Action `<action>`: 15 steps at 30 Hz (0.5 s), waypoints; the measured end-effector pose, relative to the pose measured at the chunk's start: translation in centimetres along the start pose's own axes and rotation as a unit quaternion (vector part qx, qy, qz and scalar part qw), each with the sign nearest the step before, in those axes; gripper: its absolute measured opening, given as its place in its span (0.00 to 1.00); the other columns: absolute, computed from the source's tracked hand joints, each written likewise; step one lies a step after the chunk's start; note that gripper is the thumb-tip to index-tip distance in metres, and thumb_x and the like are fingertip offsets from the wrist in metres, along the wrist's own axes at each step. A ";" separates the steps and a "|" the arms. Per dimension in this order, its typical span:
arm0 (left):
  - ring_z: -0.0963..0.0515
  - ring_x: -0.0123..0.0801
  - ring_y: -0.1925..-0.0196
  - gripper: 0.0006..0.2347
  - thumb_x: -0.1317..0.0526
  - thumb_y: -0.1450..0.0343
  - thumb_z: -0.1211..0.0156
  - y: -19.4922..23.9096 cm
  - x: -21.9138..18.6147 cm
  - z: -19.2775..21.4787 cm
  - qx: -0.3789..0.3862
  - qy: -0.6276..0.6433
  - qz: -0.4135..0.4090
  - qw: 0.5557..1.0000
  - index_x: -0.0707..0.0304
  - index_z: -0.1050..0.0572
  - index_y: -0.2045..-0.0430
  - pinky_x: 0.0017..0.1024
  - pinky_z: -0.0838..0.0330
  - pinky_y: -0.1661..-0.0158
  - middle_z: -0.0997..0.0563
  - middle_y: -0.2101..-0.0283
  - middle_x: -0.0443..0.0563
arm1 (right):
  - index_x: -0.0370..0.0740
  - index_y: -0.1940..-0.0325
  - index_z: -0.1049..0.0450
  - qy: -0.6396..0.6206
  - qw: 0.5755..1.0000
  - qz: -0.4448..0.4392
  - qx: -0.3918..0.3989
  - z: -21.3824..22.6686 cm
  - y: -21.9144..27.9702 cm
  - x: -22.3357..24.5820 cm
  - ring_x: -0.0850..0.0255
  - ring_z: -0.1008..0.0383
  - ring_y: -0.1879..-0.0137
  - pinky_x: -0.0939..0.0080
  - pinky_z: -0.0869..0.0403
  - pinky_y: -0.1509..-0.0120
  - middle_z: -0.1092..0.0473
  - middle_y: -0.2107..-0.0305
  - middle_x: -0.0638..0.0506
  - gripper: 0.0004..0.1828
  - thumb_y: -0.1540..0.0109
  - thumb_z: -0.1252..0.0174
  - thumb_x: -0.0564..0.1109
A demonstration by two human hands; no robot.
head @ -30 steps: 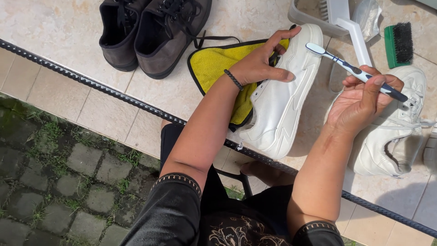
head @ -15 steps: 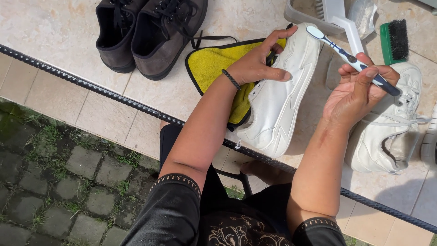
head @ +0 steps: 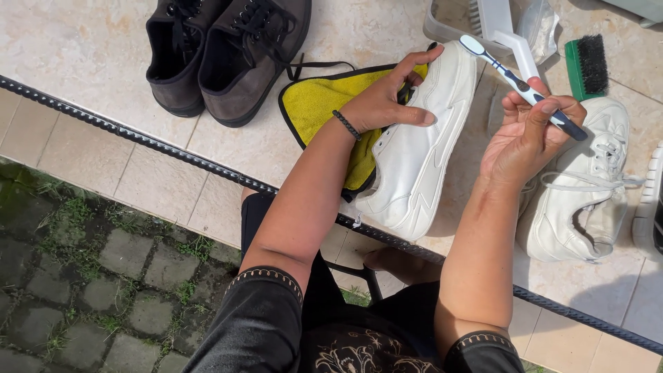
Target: Cleaning the exterior of a white sneaker using a toothbrush and a microfiber cloth.
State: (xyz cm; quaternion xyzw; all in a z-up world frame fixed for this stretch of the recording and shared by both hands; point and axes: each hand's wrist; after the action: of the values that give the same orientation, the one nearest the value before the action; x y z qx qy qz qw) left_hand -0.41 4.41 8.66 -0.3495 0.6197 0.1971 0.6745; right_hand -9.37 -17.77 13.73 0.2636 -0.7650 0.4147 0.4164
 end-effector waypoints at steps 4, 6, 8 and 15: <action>0.35 0.36 0.42 0.39 0.53 0.32 0.25 0.1 -0.5 -0.1 -0.011 -0.007 0.008 1.000 0.34 0.47 0.28 0.31 0.42 0.35 0.44 0.30 0.40 | 0.49 0.51 0.36 0.000 1.000 -0.015 -0.003 1.6 0.9 0.8 0.54 0.28 0.58 0.56 0.26 0.45 0.28 0.54 0.41 0.12 0.29 0.44 0.55; 0.35 0.36 0.42 0.39 0.51 0.33 0.25 0.1 -0.4 0.1 -0.010 0.003 0.014 1.000 0.34 0.47 0.29 0.31 0.40 0.35 0.46 0.27 0.40 | 0.51 0.55 0.37 -0.004 0.997 -0.043 -0.069 2.3 1.8 1.8 0.54 0.33 0.64 0.58 0.28 0.52 0.28 0.60 0.44 0.12 0.31 0.42 0.54; 0.35 0.37 0.42 0.39 0.51 0.32 0.25 -0.2 -0.2 0.2 -0.009 0.000 0.006 1.000 0.35 0.47 0.28 0.31 0.40 0.35 0.45 0.27 0.41 | 0.52 0.56 0.37 0.001 0.998 -0.037 -0.056 2.1 1.5 1.6 0.53 0.32 0.62 0.58 0.28 0.50 0.28 0.58 0.43 0.11 0.31 0.42 0.54; 0.36 0.35 0.42 0.39 0.53 0.32 0.26 0.2 -0.7 0.0 -0.003 -0.014 0.018 1.000 0.34 0.48 0.28 0.30 0.44 0.35 0.43 0.32 0.37 | 0.48 0.53 0.37 -0.006 1.000 -0.013 0.003 0.3 0.2 0.1 0.53 0.25 0.55 0.55 0.23 0.44 0.28 0.51 0.38 0.11 0.29 0.42 0.51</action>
State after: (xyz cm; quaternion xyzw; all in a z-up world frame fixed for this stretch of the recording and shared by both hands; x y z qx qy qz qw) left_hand -0.71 4.66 9.30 -0.3380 0.6155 0.2158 0.6785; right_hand -9.71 -17.90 13.68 0.2770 -0.7626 0.4101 0.4166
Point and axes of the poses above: each hand's wrist, its own y-axis away from the middle knuckle, its own z-axis out of the back of the hand, x = y × z
